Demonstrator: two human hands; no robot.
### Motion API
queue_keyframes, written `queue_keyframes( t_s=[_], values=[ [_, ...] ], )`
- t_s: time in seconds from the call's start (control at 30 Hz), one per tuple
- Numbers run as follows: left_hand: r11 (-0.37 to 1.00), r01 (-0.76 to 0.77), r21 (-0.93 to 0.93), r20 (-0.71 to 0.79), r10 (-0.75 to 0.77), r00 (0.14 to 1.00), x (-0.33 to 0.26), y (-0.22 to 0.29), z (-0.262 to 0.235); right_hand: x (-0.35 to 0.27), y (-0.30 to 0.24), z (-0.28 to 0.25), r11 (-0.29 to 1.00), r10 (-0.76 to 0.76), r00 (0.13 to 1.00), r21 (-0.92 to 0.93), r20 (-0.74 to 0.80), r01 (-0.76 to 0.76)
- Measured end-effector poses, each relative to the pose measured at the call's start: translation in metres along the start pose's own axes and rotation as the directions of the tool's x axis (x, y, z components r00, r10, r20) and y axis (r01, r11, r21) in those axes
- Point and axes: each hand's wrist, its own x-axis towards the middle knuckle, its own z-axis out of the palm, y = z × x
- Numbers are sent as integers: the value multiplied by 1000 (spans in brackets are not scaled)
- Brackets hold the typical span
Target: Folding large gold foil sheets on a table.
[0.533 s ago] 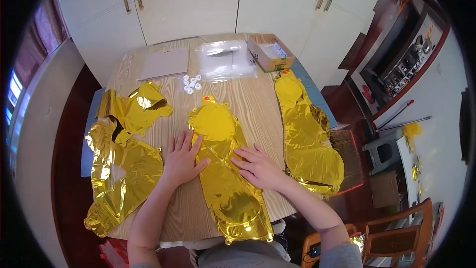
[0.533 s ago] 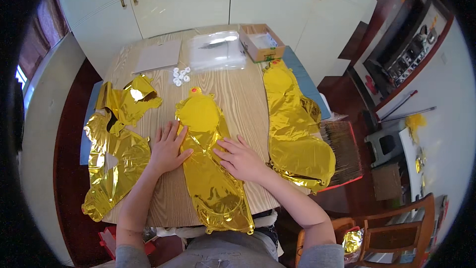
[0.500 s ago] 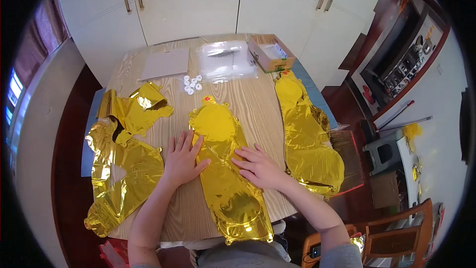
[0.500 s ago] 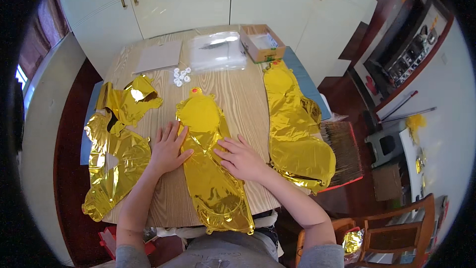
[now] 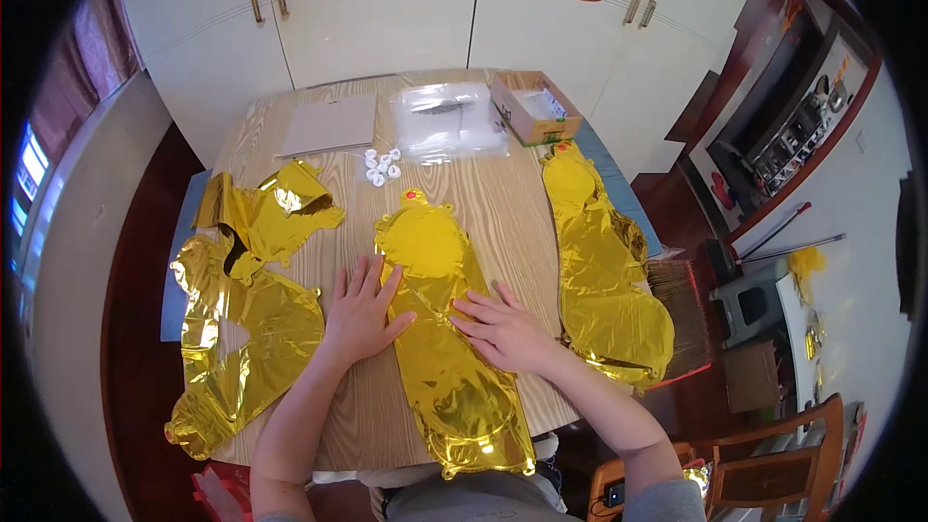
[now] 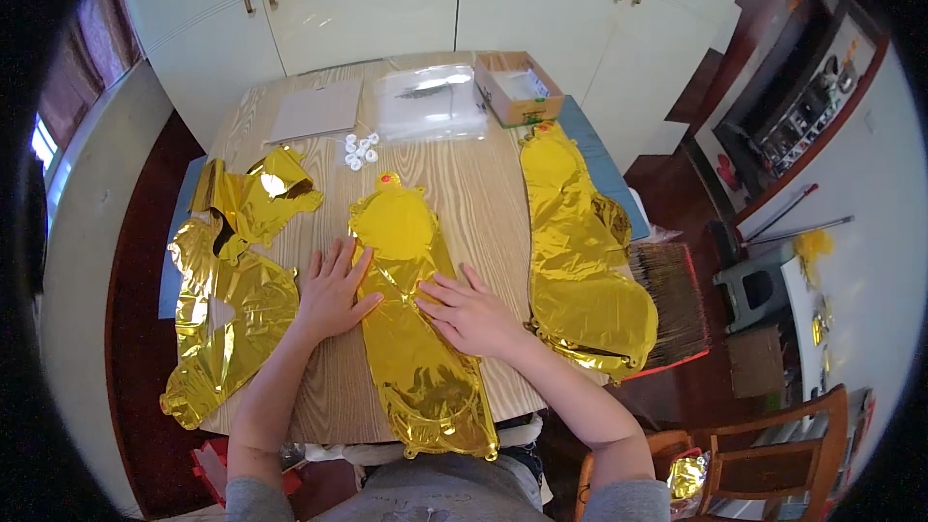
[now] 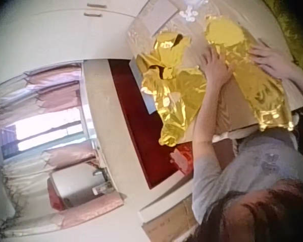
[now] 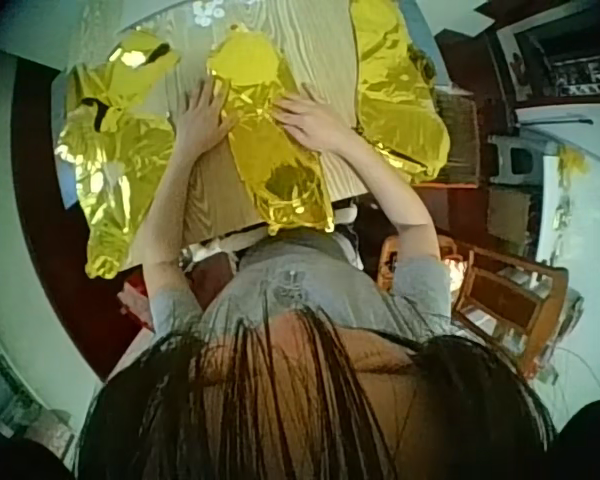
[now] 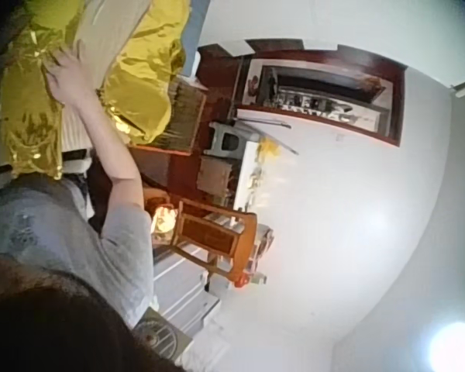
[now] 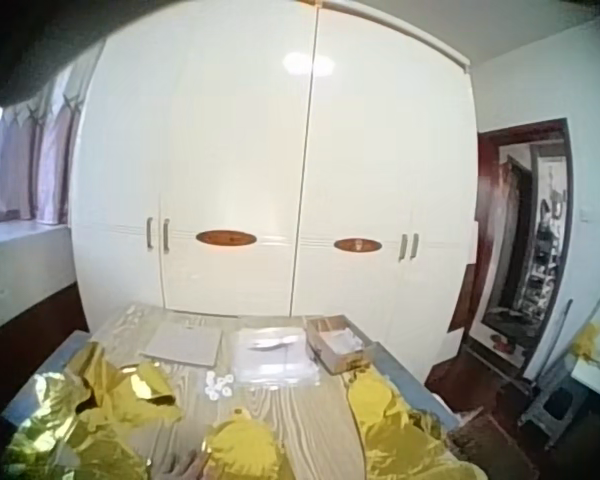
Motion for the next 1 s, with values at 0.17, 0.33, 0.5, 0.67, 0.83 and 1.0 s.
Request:
queue_keyframes(
  t_s=[0.17, 0.33, 0.5, 0.67, 0.83, 1.0],
  values=[
    [1000, -14, 10, -56, 15, 998, -1, -2, 4, 1, -2, -1, 1000, 14, 1000, -25, -13, -14],
    [1000, -8, 15, -43, 9, 999, 0, -2, 5, 0, -3, -1, 999, 21, 1000, -46, -6, -21],
    [1000, -10, 9, -46, 10, 999, 0, -2, 6, -1, -3, -1, 999, 29, 1000, -37, 9, -29],
    [999, -25, -28, -62, 24, 998, 1, -2, 3, 1, -3, -3, 999, 28, 1000, -34, 7, -28],
    [975, -171, -139, -18, 170, 985, -4, 17, -21, 0, -2, 2, 998, 29, 1000, -59, -3, -29],
    [869, -410, -277, 33, 435, 900, -11, 43, -15, -1, -3, -2, 998, 36, 999, -54, 15, -36]
  ],
)
